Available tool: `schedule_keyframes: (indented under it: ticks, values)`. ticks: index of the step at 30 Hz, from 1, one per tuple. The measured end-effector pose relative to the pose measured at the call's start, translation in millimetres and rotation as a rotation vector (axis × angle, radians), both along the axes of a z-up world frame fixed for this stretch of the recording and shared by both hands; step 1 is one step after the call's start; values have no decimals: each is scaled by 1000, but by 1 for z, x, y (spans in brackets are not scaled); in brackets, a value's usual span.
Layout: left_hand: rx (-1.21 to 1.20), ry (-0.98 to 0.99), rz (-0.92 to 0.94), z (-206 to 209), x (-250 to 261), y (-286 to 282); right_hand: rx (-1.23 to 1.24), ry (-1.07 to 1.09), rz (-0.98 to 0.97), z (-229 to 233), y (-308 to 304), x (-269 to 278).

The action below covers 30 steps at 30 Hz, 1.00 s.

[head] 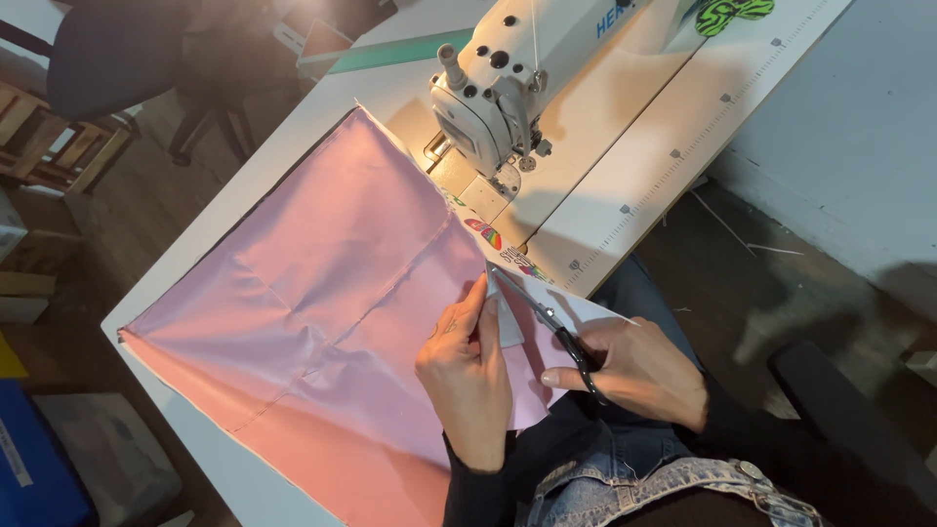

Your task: Cutting a multi-layered piece of pink and black material using scissors at a sewing station.

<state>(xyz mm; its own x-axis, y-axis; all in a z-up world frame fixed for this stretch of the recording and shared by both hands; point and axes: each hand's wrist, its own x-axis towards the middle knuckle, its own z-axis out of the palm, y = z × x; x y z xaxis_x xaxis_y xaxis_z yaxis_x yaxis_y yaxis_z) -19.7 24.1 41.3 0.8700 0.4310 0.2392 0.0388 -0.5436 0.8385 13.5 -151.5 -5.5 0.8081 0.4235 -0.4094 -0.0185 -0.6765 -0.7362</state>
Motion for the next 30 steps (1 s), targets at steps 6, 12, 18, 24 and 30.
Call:
schedule_keyframes:
  ticks: [6,12,18,24,30]
  values:
    - [-20,10,-4,2,2,-1,114,238,-86,12,1,2]
    - [-13,31,3,3,2,-1,115,202,-93,5,1,2]
    - [4,57,20,5,1,1,79,367,-11,-12,-20,4]
    - [7,-27,30,0,-2,5,521,-90,167,36,-87,-1]
    - [254,-17,39,-11,-10,-1,332,-902,-100,38,-13,10]
